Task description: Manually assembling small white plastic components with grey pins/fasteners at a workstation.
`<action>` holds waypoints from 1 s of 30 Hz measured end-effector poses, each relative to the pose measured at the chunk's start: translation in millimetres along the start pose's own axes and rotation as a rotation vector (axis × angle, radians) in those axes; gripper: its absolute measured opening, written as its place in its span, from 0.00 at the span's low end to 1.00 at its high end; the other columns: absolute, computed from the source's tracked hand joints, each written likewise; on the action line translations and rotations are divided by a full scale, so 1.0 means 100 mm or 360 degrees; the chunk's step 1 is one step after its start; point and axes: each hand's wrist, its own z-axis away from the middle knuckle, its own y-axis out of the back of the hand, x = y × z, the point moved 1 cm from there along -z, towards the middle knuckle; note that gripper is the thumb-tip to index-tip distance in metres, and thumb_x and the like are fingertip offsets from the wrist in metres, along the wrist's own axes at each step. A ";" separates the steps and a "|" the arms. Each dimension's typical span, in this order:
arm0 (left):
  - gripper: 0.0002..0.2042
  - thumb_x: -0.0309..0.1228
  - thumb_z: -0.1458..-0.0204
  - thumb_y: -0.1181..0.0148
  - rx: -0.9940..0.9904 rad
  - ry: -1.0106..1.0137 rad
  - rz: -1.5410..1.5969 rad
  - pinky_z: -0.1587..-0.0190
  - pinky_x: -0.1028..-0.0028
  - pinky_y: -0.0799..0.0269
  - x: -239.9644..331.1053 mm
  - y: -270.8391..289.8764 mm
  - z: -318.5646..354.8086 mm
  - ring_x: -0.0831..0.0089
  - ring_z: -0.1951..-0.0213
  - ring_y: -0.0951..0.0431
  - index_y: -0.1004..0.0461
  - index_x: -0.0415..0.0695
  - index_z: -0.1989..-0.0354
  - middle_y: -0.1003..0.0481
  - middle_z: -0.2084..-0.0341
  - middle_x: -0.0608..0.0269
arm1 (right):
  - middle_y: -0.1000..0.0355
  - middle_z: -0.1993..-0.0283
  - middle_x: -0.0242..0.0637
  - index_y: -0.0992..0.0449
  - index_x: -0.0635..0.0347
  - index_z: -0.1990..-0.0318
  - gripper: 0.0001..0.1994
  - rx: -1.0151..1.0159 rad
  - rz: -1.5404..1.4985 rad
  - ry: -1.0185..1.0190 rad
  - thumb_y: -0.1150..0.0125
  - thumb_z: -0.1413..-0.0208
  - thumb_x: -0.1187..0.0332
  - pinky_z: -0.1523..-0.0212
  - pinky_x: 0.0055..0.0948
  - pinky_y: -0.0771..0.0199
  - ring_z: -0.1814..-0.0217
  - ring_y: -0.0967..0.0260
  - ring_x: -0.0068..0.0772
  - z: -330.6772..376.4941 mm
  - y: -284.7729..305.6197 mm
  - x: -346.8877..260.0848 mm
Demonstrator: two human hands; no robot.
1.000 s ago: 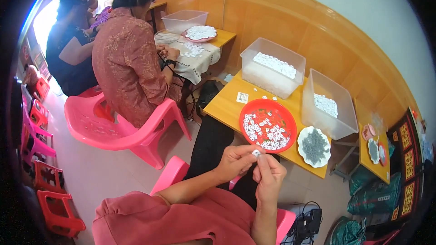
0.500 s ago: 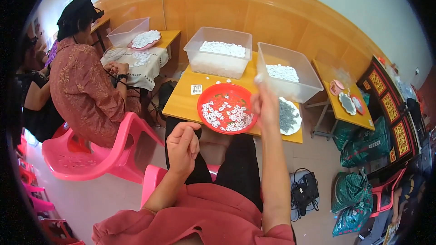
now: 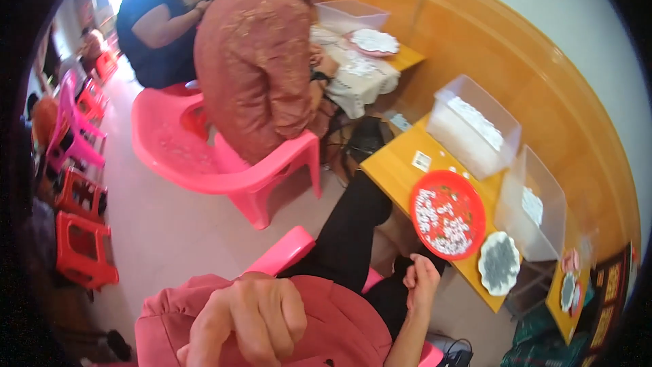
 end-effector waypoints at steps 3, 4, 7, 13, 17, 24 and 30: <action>0.23 0.54 0.28 0.54 -0.0963 0.0426 -0.0037 0.81 0.78 0.50 0.36 0.44 -0.28 0.81 0.87 0.33 0.21 0.56 0.38 0.27 0.84 0.69 | 0.38 0.82 0.25 0.22 0.63 0.55 0.14 -0.0173 -0.0197 0.0022 0.43 0.27 0.59 0.81 0.20 0.50 0.84 0.48 0.15 -0.08 0.08 0.21; 0.23 0.53 0.28 0.55 -0.0944 0.0441 -0.0056 0.80 0.77 0.49 0.44 0.50 -0.31 0.82 0.86 0.33 0.20 0.54 0.39 0.25 0.82 0.68 | 0.38 0.82 0.25 0.22 0.63 0.55 0.14 -0.0214 -0.0180 -0.0009 0.43 0.27 0.59 0.81 0.20 0.50 0.84 0.48 0.15 -0.12 0.08 0.31; 0.24 0.54 0.28 0.54 -0.1007 0.0390 -0.0086 0.80 0.76 0.49 0.42 0.56 -0.42 0.82 0.86 0.33 0.20 0.52 0.40 0.25 0.82 0.68 | 0.37 0.82 0.27 0.22 0.63 0.58 0.17 -0.0303 -0.0438 -0.0076 0.45 0.26 0.57 0.80 0.21 0.49 0.84 0.47 0.17 -0.16 0.24 0.62; 0.24 0.53 0.28 0.53 -0.1040 0.0363 -0.0020 0.82 0.77 0.50 0.33 0.63 -0.36 0.82 0.87 0.35 0.19 0.47 0.44 0.26 0.83 0.69 | 0.35 0.81 0.27 0.22 0.61 0.58 0.18 -0.0207 -0.0354 -0.0253 0.48 0.25 0.55 0.75 0.24 0.46 0.81 0.45 0.18 -0.23 0.66 1.08; 0.24 0.53 0.29 0.51 -0.0889 0.0505 0.0075 0.82 0.77 0.51 0.30 0.58 -0.29 0.82 0.88 0.36 0.19 0.45 0.45 0.26 0.83 0.68 | 0.36 0.79 0.26 0.21 0.61 0.55 0.16 -0.0231 -0.0404 -0.0289 0.46 0.26 0.56 0.74 0.24 0.46 0.79 0.44 0.17 -0.27 0.62 1.11; 0.23 0.51 0.29 0.48 -0.0910 0.0317 0.0088 0.82 0.77 0.47 0.28 0.60 -0.22 0.80 0.87 0.33 0.19 0.42 0.48 0.26 0.84 0.67 | 0.36 0.78 0.25 0.21 0.60 0.54 0.16 -0.0172 -0.0371 -0.0275 0.45 0.27 0.55 0.73 0.23 0.44 0.78 0.44 0.18 -0.30 0.62 1.10; 0.34 0.56 0.37 0.39 -0.0517 0.1187 0.0445 0.67 0.74 0.24 0.11 0.45 -0.12 0.68 0.67 0.18 0.27 0.29 0.43 0.20 0.61 0.50 | 0.32 0.76 0.27 0.21 0.61 0.52 0.14 -0.0019 -0.0352 -0.0302 0.44 0.27 0.59 0.72 0.25 0.43 0.77 0.42 0.18 -0.23 0.84 1.16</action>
